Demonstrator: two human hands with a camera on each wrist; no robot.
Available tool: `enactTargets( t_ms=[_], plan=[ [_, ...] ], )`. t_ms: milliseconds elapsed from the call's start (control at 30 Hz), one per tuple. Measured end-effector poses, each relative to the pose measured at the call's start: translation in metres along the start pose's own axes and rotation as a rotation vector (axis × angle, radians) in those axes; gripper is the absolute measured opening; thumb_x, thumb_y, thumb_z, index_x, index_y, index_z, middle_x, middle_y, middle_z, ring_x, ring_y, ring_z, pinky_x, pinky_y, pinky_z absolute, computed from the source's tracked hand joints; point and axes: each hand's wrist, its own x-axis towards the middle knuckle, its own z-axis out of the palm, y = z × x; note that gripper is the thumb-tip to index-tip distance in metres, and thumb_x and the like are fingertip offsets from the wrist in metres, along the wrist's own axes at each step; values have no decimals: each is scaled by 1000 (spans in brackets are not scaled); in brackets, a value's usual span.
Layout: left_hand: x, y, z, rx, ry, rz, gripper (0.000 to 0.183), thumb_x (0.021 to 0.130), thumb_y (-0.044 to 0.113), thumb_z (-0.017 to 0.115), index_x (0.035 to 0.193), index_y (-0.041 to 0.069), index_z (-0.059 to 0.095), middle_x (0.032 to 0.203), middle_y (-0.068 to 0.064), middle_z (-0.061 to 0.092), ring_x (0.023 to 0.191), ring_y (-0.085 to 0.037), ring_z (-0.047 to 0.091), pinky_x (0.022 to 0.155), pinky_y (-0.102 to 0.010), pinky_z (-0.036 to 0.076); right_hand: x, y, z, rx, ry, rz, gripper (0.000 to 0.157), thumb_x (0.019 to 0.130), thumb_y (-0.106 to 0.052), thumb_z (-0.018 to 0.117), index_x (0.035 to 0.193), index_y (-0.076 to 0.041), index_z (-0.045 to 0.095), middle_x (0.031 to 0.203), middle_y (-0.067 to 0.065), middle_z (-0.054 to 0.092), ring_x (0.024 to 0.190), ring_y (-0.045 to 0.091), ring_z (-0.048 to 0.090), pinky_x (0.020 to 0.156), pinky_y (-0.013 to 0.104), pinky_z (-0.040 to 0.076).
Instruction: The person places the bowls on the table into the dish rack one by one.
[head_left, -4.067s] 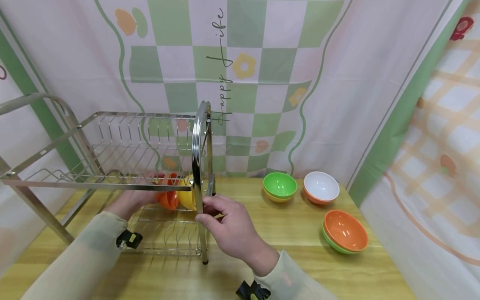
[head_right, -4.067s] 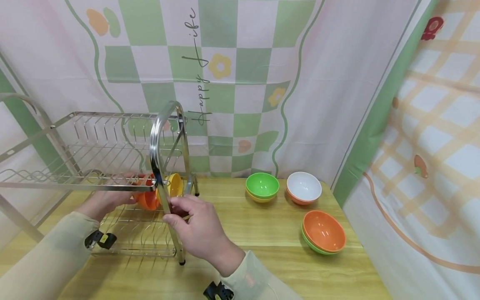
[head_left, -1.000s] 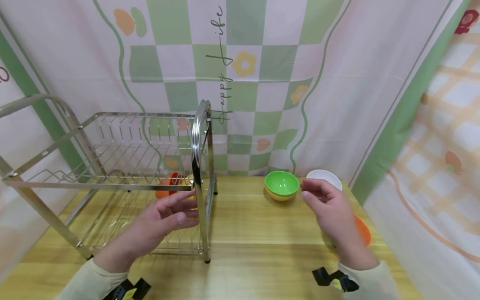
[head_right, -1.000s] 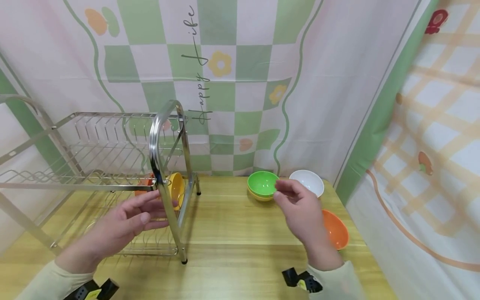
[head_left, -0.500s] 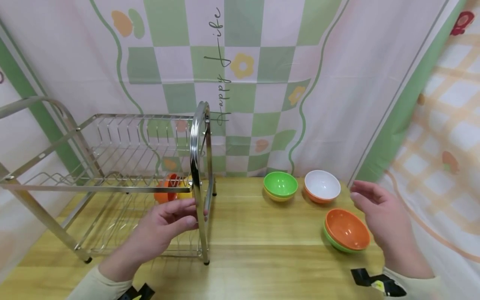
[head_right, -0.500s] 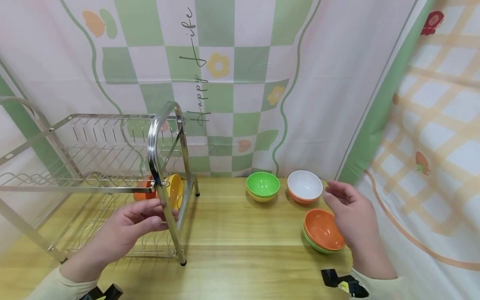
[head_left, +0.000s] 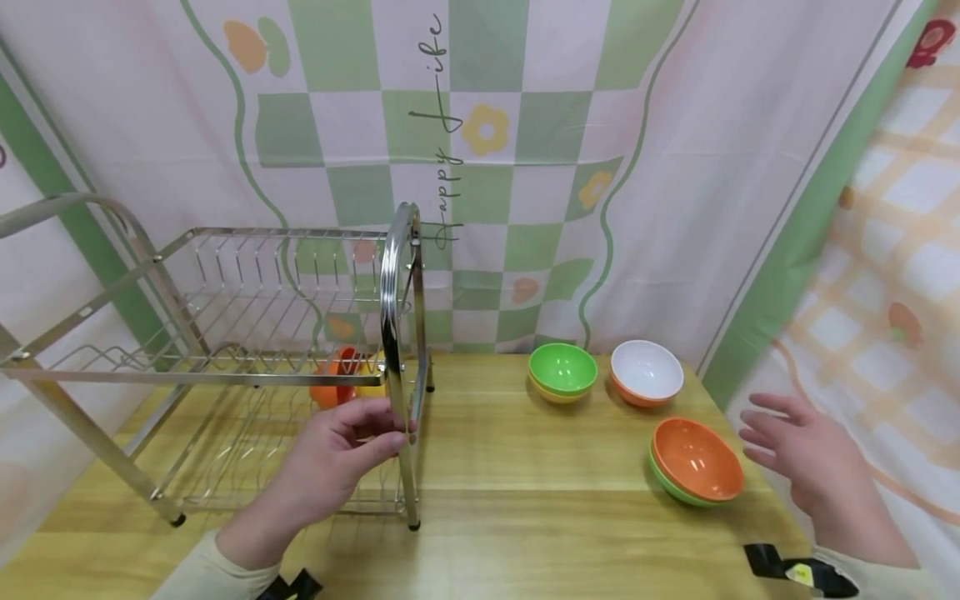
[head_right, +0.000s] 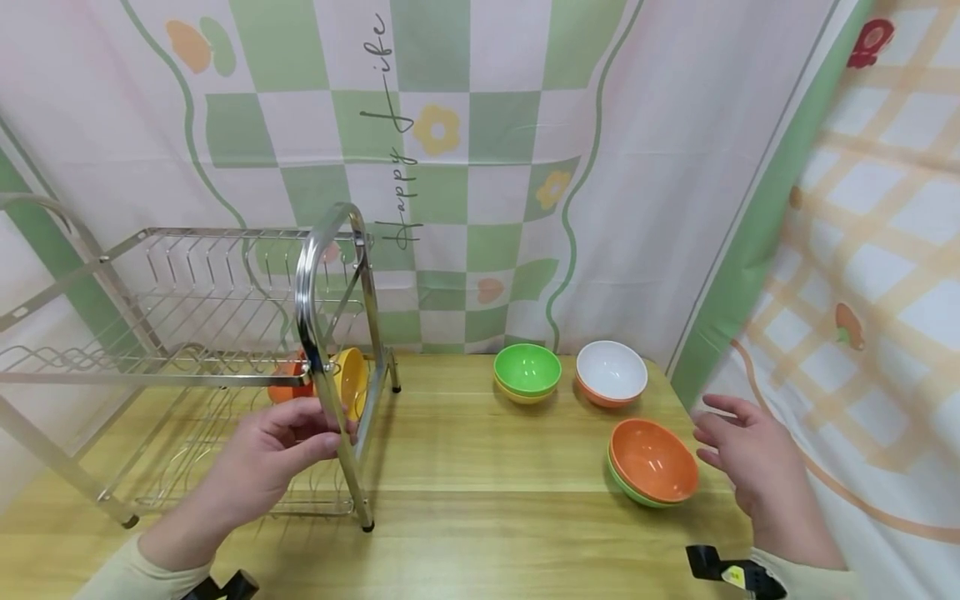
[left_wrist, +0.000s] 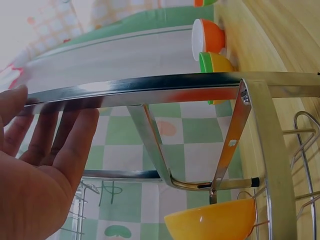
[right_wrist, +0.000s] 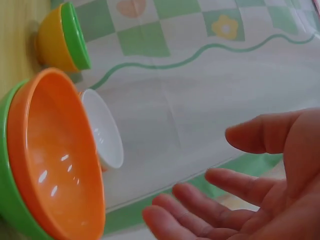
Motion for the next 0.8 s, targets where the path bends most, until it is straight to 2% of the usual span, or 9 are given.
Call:
enactTargets(
  t_ms=[67,133,200,300,433,500,633,733,800],
  plan=[
    [0,1,0,24,2,-8,15,91,9,73,105,8,70,99,-7,72,90,-25,70,77,-36,59,5,7,-4,-10,-59,34,65,107,-24,48,146,19,18,129,42,45,87,3,62,79,35,59],
    [0,1,1,38,5,-18,14,91,11,74,105,9,71,98,-6,71,90,-25,69,76,-35,59,11,13,-7,-20,-119,77,67,107,-25,46,146,20,15,130,44,43,97,15,64,82,38,58],
    [0,1,2,50,9,-23,14,91,12,74,105,10,71,98,-4,71,89,-24,69,75,-35,59,15,18,-8,-29,-171,135,70,107,-28,45,146,21,13,143,44,29,107,31,60,85,41,57],
    [0,2,3,62,13,-31,13,91,15,74,103,11,71,97,-3,71,88,-23,69,75,-35,59,21,25,-10,-33,-207,198,72,107,-29,46,146,21,12,143,43,30,115,44,54,86,42,57],
    [0,3,4,53,7,-31,11,92,16,73,101,11,71,96,-4,70,88,-24,69,76,-38,59,25,31,-13,-38,-224,226,71,106,-27,49,145,21,14,140,44,33,104,32,61,85,41,57],
    [0,3,5,43,3,-28,10,92,15,73,100,9,70,95,-6,70,89,-24,69,76,-39,59,26,33,-13,-41,-225,229,69,105,-24,51,144,21,17,134,42,41,97,24,62,83,40,58],
    [0,4,5,43,-2,-32,9,92,14,72,99,9,70,95,-6,69,89,-24,68,77,-39,59,27,33,-10,-34,-248,227,61,102,-14,54,138,24,24,109,18,64,90,20,64,80,39,59],
    [0,4,4,58,-1,-36,10,92,15,72,100,9,70,94,-5,69,88,-24,68,76,-38,59,27,32,-5,-46,-265,232,54,100,-10,56,132,25,31,98,4,66,87,20,65,77,38,59],
    [0,5,4,73,-1,-36,11,92,17,72,101,10,71,94,-5,69,87,-23,68,75,-36,59,27,31,-1,-71,-261,239,49,98,-9,57,128,24,36,94,2,65,84,20,65,74,38,59]
  ],
)
